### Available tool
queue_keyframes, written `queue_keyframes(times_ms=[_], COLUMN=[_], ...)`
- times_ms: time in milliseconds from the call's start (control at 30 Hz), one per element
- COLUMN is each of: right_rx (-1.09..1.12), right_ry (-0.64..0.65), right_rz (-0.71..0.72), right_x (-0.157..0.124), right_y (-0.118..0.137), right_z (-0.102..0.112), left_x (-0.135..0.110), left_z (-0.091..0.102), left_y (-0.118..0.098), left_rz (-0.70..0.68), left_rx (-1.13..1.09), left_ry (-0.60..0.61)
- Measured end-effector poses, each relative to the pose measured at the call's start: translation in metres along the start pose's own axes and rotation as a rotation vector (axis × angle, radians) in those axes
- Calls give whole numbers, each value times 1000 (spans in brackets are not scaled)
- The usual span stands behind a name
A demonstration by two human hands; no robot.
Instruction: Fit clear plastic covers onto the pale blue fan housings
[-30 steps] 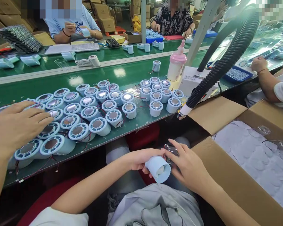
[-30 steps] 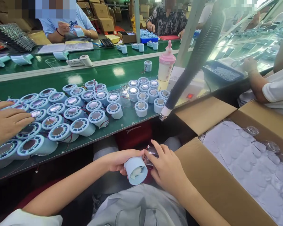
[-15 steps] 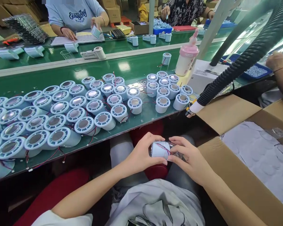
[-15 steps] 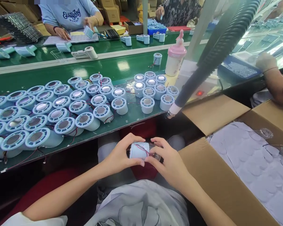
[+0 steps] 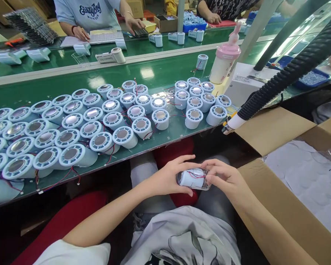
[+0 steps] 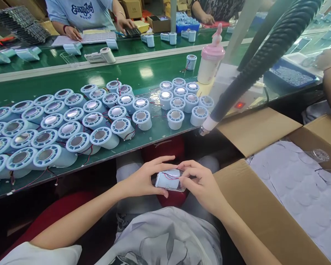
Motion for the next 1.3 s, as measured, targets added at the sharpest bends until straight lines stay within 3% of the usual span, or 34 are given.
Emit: queue_keyframes(times_ms=[100,167,267,367,500,733,1000,1300], right_rx=[208,237,-9,-305,-326,-93,124,260], right_ry=[-15,33,92,84,120,167,219,183], right_rz=[-75,-50,159,329,313,97,-17,-144], right_x=[3,2,-4,-14,-19,-17,-17,-16], right_y=[-10,-8,12,26,23,11,6,-9], right_z=[3,1,-3,-6,-8,-7,-15,-17], left_x=[-2,-6,-13,-18,-19,-19,-22,-24], left_z=[-2,-4,-6,-9,-8,4,6,7], left_y=[-3,2,12,13,2,-20,-24,-23], left_rz=[42,134,258,272,229,102,75,89], left_rx=[-147,-308,-571,-698,-569,-408,-303,-298], left_ry=[-6,-32,-92,-90,-14,-26,-23,-33])
Point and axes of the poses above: each hand's wrist, its own x-axis towards the middle knuckle, its own z-axis out of the back of the hand, y = z × x, the point moved 10 cm from there along x, towards the middle knuckle
